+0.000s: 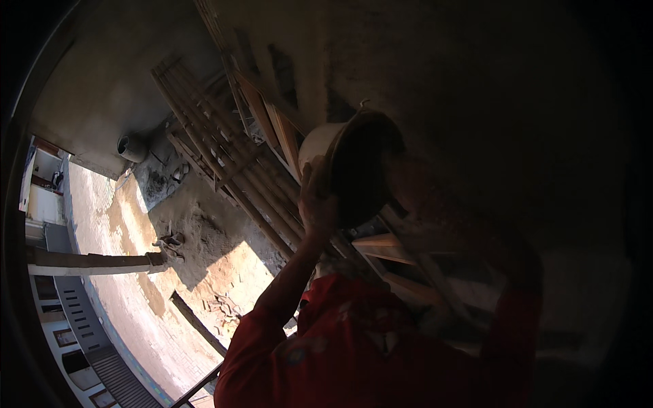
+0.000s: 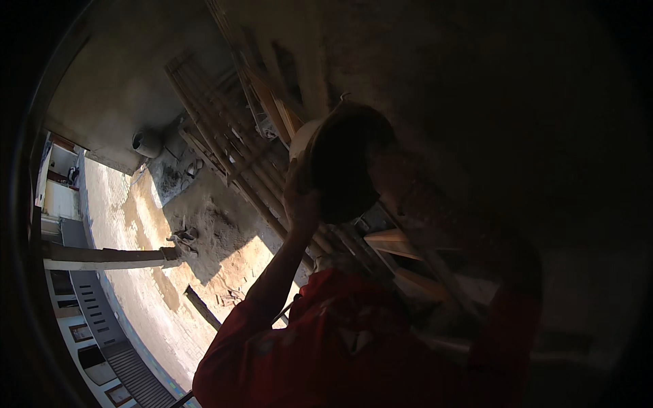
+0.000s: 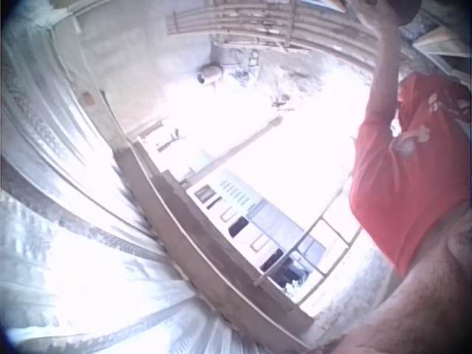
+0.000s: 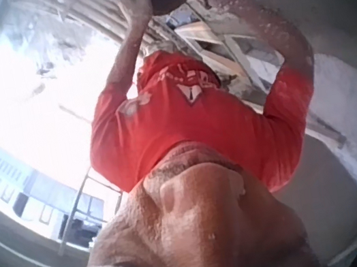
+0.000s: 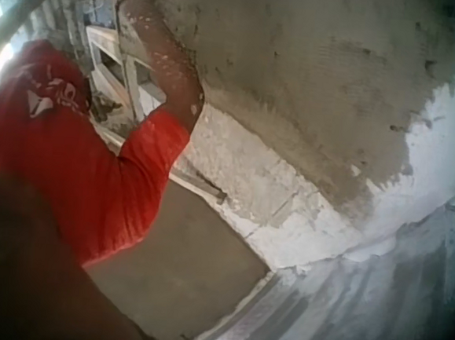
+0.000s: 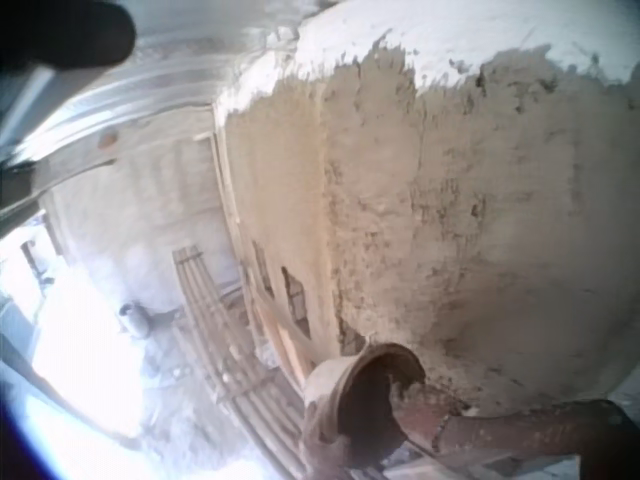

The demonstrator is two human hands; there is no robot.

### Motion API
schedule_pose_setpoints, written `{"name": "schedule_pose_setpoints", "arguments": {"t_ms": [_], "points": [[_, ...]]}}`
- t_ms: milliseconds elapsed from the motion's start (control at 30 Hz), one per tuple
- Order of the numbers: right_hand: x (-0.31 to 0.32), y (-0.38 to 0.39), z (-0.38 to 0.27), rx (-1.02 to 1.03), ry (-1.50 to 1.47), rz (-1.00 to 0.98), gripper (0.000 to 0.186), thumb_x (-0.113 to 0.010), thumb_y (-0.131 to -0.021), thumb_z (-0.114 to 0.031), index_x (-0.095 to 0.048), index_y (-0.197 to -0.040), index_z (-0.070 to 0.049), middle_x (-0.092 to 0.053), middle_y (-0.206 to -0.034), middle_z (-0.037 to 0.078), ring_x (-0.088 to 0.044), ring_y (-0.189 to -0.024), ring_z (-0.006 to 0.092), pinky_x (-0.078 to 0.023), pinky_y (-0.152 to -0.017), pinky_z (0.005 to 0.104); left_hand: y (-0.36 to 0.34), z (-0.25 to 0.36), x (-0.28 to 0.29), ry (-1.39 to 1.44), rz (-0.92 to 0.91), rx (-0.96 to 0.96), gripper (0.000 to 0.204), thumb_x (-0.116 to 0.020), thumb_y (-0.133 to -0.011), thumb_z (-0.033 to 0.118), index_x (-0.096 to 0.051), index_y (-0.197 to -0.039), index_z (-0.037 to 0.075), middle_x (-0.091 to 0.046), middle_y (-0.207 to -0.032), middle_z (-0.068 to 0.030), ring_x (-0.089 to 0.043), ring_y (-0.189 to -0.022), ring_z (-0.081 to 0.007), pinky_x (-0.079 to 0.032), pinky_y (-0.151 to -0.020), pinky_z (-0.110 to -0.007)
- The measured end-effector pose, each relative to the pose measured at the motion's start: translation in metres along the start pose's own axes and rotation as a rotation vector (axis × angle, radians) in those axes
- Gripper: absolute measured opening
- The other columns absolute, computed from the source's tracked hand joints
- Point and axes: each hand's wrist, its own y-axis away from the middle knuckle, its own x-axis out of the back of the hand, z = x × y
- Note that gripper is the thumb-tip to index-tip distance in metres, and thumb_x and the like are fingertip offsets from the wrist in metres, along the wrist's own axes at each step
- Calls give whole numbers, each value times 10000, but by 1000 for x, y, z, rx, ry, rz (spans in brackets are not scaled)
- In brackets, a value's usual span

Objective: The person applies wet mortar to a wall and smooths it out using a trowel and a long wooden leveling board.

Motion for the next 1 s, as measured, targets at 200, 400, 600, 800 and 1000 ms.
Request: {"name": "schedule_pose_setpoints", "arguments": {"t_ms": [200, 400, 600, 800, 1000], "points": [[-7, 4, -23, 150, 46, -405, 449, -485, -945, -216, -490, -1311, 43, -655, -885, 214, -667, -841, 348, -510, -729, 462, 8, -2, -15, 105, 96, -76, 681, -512, -694, -40, -521, -1362, 94, -389, -1471, -235, -336, -1393, -369, -318, -1127, -424], [68, 18, 6, 19, -536, -174, 382, -543, -927, -215, -565, -1224, 24, -651, -989, 197, -662, -894, 331, -515, -756, 445, 14, -13, -13, 122, 139, -98, 686, -520, -687, -59, -531, -1357, 88, -376, -1473, -256, -328, -1402, -361, -322, -1123, -423], [7, 23, 27, -83, -232, -243, 351, -550, -923, -235, -571, -1195, -15, -640, -1040, 185, -658, -900, 320, -518, -774, 444, 13, 2, -20, 192, 166, -108, 689, -519, -687, -68, -534, -1358, 87, -382, -1480, -231, -320, -1411, -335, -316, -1128, -411], [-8, 29, 8, -9, -248, -448, 523, -613, -859, -273, -486, -1298, -17, -647, -1015, 221, -658, -921, 339, -509, -807, 505, 19, -10, -32, 249, 158, -97, 679, -516, -695, -88, -536, -1354, 75, -400, -1468, -226, -290, -1425, -337, -312, -1128, -403], [-13, 19, 41, -167, -316, 97, 488, -551, -895, -237, -479, -1342, -57, -625, -1088, 240, -604, -1035, 399, -491, -854, 538, 13, -6, -28, 346, 59, -170, 673, -511, -696, -118, -530, -1349, 44, -410, -1463, -224, -317, -1412, -344, -302, -1135, -401]]}}
